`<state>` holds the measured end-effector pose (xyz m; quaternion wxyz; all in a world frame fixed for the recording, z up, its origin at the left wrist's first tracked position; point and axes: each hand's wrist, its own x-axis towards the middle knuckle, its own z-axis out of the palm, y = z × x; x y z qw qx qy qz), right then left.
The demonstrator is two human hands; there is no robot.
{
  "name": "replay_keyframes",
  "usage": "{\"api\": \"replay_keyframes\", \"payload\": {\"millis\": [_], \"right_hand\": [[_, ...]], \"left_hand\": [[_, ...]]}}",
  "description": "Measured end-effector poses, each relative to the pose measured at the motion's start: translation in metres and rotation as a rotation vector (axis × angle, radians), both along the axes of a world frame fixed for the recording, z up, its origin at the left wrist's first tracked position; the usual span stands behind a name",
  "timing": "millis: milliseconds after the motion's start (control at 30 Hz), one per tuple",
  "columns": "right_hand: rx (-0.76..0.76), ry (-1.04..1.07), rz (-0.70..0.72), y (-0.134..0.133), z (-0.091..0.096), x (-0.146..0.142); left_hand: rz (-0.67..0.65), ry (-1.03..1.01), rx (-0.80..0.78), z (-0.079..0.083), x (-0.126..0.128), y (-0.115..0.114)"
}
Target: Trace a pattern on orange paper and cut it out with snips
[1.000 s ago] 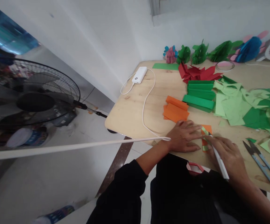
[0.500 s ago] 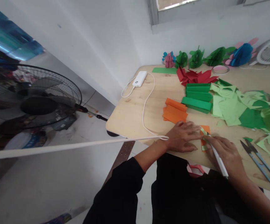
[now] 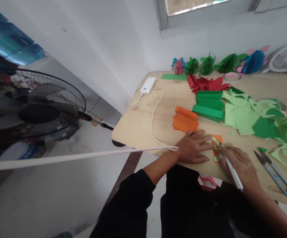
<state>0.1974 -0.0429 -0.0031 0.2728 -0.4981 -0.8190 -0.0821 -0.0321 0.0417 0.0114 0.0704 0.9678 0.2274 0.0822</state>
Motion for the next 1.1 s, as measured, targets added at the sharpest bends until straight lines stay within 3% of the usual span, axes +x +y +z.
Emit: {"api": "replay_keyframes", "payload": {"millis": [367, 467, 633, 733, 933, 1100], "right_hand": [[-0.077, 0.074, -0.038, -0.001, 0.003, -0.003], [-0.136, 0.202, -0.066, -0.002, 0.011, -0.005], [-0.298, 0.482, -0.294, 0.000, 0.030, -0.005], [-0.355, 0.655, -0.326, 0.007, 0.037, -0.007], [-0.466, 0.776, -0.329, 0.022, 0.032, -0.011], [-0.507, 0.695, -0.386, 0.027, 0.026, -0.011]], "left_hand": [[-0.005, 0.005, 0.003, 0.000, 0.001, 0.000], [-0.004, 0.007, 0.003, 0.002, 0.001, 0.000], [-0.001, 0.006, 0.001, 0.003, 0.001, 0.000], [-0.001, -0.006, -0.003, 0.002, 0.001, 0.000], [-0.004, -0.006, -0.011, 0.000, 0.000, 0.000], [-0.006, -0.018, -0.033, 0.001, 0.000, 0.001]]}}
